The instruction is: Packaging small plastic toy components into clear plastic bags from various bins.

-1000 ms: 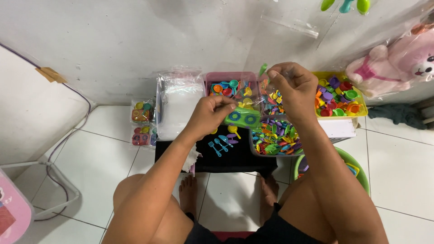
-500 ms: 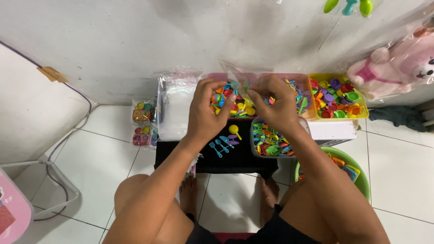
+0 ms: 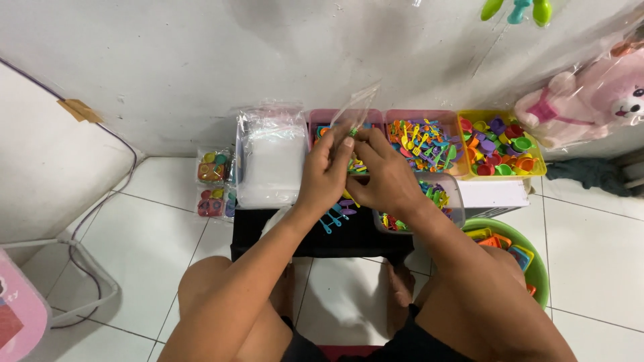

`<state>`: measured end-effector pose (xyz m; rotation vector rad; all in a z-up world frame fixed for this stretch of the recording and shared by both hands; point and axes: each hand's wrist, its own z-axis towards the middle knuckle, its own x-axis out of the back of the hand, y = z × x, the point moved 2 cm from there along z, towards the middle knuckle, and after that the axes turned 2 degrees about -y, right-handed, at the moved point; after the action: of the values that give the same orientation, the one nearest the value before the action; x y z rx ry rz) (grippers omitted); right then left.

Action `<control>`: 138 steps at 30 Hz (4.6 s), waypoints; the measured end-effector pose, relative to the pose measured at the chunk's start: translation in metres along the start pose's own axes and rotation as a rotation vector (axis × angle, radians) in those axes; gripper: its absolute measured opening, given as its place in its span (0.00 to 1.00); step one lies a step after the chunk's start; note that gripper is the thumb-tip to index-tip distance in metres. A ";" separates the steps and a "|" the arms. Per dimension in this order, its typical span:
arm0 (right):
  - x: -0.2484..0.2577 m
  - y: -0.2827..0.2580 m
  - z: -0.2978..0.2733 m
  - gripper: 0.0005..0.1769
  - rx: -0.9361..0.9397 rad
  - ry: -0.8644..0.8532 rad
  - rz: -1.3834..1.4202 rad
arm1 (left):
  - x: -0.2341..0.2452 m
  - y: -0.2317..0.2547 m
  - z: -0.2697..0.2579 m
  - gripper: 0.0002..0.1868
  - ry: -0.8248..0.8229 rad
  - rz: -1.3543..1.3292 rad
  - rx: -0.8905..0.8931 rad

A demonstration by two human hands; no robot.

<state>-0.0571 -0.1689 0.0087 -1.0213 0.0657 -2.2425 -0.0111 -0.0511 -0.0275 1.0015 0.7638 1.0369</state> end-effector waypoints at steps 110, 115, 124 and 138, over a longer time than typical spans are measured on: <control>-0.019 0.085 -0.028 0.08 -0.614 -0.432 0.815 | 0.048 -0.013 0.042 0.13 -0.191 -0.006 0.359; -0.020 0.086 -0.028 0.10 -0.617 -0.440 0.868 | 0.048 -0.007 0.042 0.13 -0.155 -0.049 0.382; -0.017 0.086 -0.024 0.13 -0.658 -0.398 0.834 | 0.046 -0.009 0.041 0.12 -0.151 -0.088 0.378; -0.021 0.097 -0.029 0.20 -0.596 -0.382 0.967 | 0.045 -0.013 0.042 0.09 -0.155 0.018 0.309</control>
<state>-0.0135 -0.2386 -0.0547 -1.3174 0.8953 -1.1318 0.0456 -0.0241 -0.0263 1.3389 0.8019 0.8595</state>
